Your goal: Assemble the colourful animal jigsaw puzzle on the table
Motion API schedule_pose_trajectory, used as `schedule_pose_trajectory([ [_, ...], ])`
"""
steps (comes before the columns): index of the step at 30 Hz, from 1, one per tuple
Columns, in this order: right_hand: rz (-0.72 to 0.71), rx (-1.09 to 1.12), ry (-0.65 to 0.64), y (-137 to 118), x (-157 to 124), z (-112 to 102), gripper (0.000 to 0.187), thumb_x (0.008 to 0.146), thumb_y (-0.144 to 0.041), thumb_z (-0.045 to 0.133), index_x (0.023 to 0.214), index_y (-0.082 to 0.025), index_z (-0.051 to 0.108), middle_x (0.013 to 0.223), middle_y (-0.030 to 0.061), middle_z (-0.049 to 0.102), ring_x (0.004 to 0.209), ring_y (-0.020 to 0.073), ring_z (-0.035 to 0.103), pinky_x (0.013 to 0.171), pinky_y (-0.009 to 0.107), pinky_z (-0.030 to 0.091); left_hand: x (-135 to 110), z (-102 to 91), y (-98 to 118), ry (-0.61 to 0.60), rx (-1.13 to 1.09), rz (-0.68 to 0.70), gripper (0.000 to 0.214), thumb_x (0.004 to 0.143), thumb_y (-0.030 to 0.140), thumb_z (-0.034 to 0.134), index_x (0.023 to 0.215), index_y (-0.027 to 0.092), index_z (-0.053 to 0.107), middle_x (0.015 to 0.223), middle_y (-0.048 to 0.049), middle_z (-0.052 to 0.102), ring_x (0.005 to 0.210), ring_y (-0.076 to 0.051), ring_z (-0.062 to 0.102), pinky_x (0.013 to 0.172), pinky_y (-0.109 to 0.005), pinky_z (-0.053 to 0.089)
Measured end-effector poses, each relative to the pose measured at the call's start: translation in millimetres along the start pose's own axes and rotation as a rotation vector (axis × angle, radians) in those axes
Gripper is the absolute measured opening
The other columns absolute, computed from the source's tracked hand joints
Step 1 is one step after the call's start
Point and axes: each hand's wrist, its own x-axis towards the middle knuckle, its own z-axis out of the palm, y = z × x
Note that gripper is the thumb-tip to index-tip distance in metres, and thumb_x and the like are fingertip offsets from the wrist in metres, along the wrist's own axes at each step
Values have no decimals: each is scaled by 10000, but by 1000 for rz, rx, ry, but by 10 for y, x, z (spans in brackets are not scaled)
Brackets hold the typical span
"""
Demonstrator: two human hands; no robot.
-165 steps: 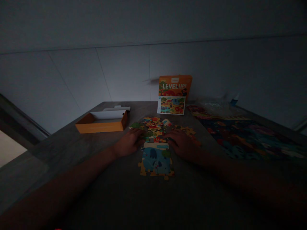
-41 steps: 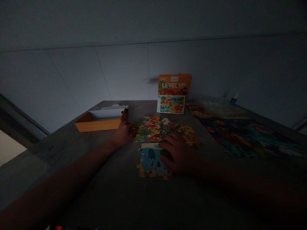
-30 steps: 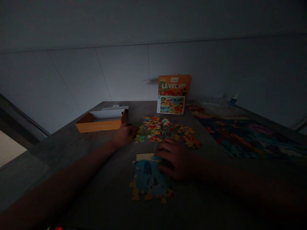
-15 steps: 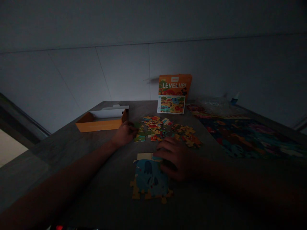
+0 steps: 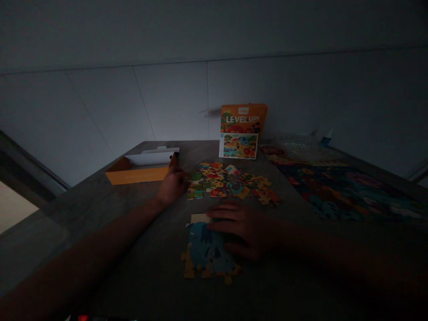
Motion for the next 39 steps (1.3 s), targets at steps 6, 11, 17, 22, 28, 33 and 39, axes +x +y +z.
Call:
schedule_pose_trajectory([
  [6, -4, -26, 12, 2, -8, 6, 488, 937, -360, 544, 1358, -116, 571, 1421, 186, 544, 1308, 306, 492, 1090, 530, 396, -23, 30, 92, -82, 93, -38, 469, 899, 390, 616, 1299, 146, 629, 1158, -147, 659, 1136, -306, 610, 1034, -446, 480],
  [11, 2, -11, 6, -4, 9, 15, 477, 930, -347, 546, 1345, -114, 583, 1416, 184, 549, 1305, 303, 492, 1088, 528, 398, 11, 52, 128, -103, 184, -140, 565, 899, 587, 572, 1191, 116, 679, 1164, -183, 643, 1134, -349, 600, 986, -476, 489],
  [17, -13, -18, 45, 8, 22, 38, 474, 924, -349, 540, 1333, -112, 585, 1392, 182, 566, 1291, 296, 493, 1064, 526, 418, 55, 63, 98, -123, 197, -227, 468, 896, 603, 560, 1089, 212, 730, 1192, -121, 641, 1167, -330, 586, 937, -458, 505],
  [22, -3, -10, 52, 6, 35, 53, 472, 917, -341, 548, 1324, -108, 590, 1386, 177, 569, 1275, 292, 498, 1060, 516, 424, 68, 68, 92, -163, 173, -292, 464, 915, 586, 529, 1156, 220, 681, 1241, -123, 616, 1170, -330, 586, 963, -516, 470],
  [28, 18, -24, 69, -11, 76, 72, 454, 914, -331, 543, 1301, -102, 607, 1370, 177, 578, 1258, 298, 499, 1047, 510, 435, 79, 87, 110, -168, 172, -346, 532, 871, 645, 555, 1175, 216, 634, 1280, -143, 586, 1222, -363, 548, 1005, -584, 405],
  [33, 27, -30, 44, -25, 88, 52, 456, 921, -333, 539, 1315, -111, 599, 1381, 171, 572, 1260, 294, 496, 1048, 508, 426, 102, 96, 61, -173, 134, -350, 474, 841, 601, 631, 1129, 224, 646, 1266, -128, 600, 1214, -353, 558, 1004, -530, 414],
  [39, 40, -25, 25, -27, 82, 29, 462, 931, -350, 544, 1324, -111, 598, 1372, 182, 574, 1268, 298, 498, 1066, 507, 410, 85, 72, 58, -108, 23, -278, 493, 791, 453, 723, 1177, 182, 576, 1177, -131, 656, 1082, -298, 640, 906, -411, 487],
])
